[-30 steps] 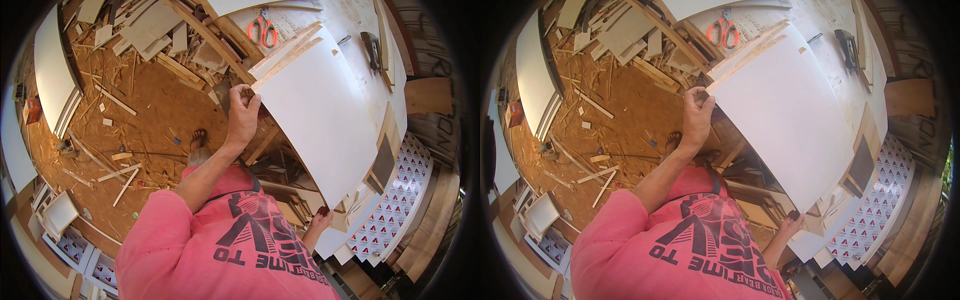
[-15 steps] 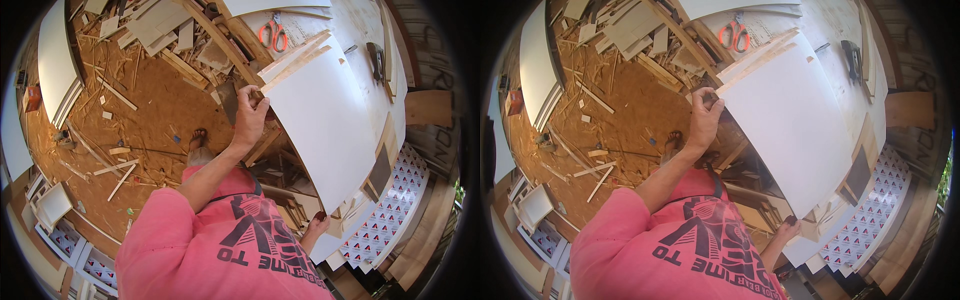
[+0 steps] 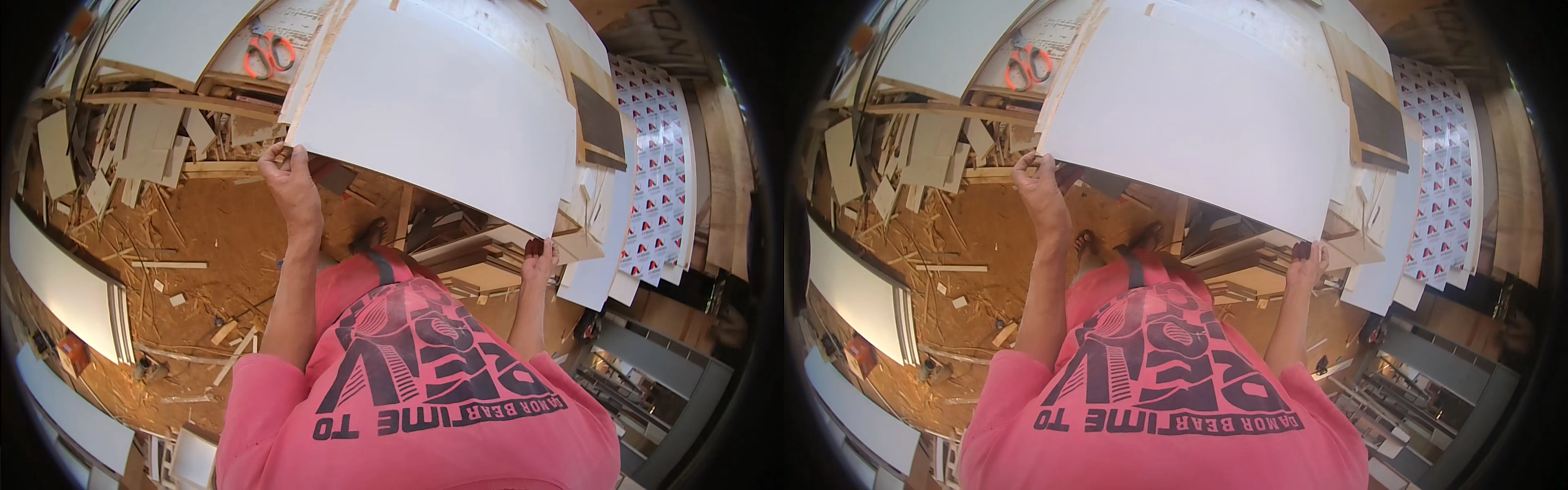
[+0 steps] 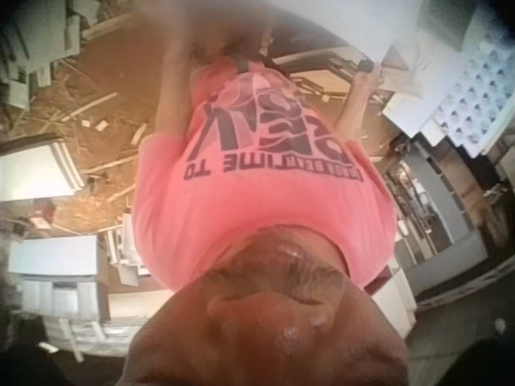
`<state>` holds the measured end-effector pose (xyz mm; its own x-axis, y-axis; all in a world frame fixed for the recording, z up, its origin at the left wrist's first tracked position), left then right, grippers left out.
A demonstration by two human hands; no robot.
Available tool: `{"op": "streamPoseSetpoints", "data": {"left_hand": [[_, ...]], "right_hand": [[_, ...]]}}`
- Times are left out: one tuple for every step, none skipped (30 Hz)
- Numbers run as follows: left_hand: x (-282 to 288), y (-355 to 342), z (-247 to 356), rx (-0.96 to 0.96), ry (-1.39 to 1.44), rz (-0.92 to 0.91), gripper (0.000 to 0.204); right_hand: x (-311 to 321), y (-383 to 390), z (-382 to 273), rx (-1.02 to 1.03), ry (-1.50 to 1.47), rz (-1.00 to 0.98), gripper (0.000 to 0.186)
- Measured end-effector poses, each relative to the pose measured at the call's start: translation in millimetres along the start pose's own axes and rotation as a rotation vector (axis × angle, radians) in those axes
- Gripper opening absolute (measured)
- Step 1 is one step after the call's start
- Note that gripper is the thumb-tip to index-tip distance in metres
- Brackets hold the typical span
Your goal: The person applies adhesive from a bottle to a wooden board and a strip of edge banding, then presses the strip onto the edge of the board.
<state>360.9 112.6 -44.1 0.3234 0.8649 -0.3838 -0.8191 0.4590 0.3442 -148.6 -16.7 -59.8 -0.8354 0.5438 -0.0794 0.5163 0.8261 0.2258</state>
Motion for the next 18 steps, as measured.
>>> {"op": "streamPoseSetpoints", "data": {"left_hand": [[-2.1,1.5,3.4,0.027,0.005,-0.009,0.030],[-2.9,2.1,5.1,0.026,0.010,-0.026,0.030],[-2.7,2.6,6.6,0.026,0.013,-0.042,0.029],[-2.2,3.5,8.3,0.027,0.017,-0.057,0.029],[-2.2,3.6,8.1,0.031,0.012,-0.061,0.029],[-2.3,3.3,7.5,0.035,0.007,-0.064,0.029],[-2.4,2.6,7.2,0.038,0.002,-0.068,0.029],[-3.9,2.4,6.2,0.028,-0.021,-0.039,0.027],[-2.8,1.6,3.5,0.008,-0.042,-0.049,0.027],[2.3,-0.2,2.2,-0.011,-0.063,-0.060,0.027],[3.0,-1.3,2.0,-0.025,-0.073,-0.081,0.027],[2.5,-1.0,1.4,-0.022,-0.067,-0.094,0.026],[4.4,-0.8,2.5,-0.020,-0.063,-0.102,0.026],[7.0,-3.2,0.4,-0.013,-0.066,-0.117,0.025],[8.7,-5.0,0.3,-0.014,-0.069,-0.119,0.025],[7.1,-5.6,-1.8,-0.016,-0.088,-0.121,0.024],[6.6,-5.8,-1.0,-0.026,-0.108,-0.113,0.023],[6.8,-6.4,-0.5,-0.038,-0.130,-0.098,0.022]], "right_hand": [[-6.8,9.7,-1.0,0.003,-0.029,0.032,0.052],[-15.3,18.0,-3.0,0.001,-0.050,0.053,0.052],[-22.5,27.7,-5.6,-0.003,-0.070,0.075,0.052],[-25.3,34.2,-7.4,-0.006,-0.087,0.097,0.052],[-24.3,36.2,-7.2,0.000,-0.089,0.106,0.052],[-22.2,37.7,-6.2,0.005,-0.091,0.115,0.052],[-19.8,38.8,-3.9,0.011,-0.094,0.124,0.053],[-15.4,40.8,-1.1,0.013,-0.106,0.145,0.053],[-12.2,43.1,0.9,0.021,-0.091,0.161,0.055],[-11.2,45.5,6.0,0.004,-0.111,0.152,0.055],[-12.0,47.4,5.5,0.001,-0.131,0.147,0.056],[-10.4,46.0,7.5,-0.001,-0.145,0.133,0.057],[-10.2,44.7,10.0,-0.005,-0.158,0.116,0.057],[-11.0,45.1,9.8,-0.001,-0.155,0.130,0.057],[-15.9,45.1,8.1,-0.004,-0.151,0.131,0.056],[-18.0,45.5,3.8,0.011,-0.161,0.137,0.056],[-22.9,46.6,0.3,0.020,-0.171,0.133,0.056],[-25.8,47.6,-2.1,0.024,-0.178,0.125,0.055]]}}
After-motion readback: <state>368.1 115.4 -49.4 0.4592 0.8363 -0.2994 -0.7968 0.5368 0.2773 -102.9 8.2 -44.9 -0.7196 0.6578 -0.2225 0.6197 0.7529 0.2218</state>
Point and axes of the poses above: each hand's wrist, its own y-axis away from the middle knuckle, its own x-axis out of the back of the hand, z = x × y, the point moved 1 cm from there along -y, towards the middle knuckle, and after that the axes turned 2 degrees about z, right-handed, at the moved point
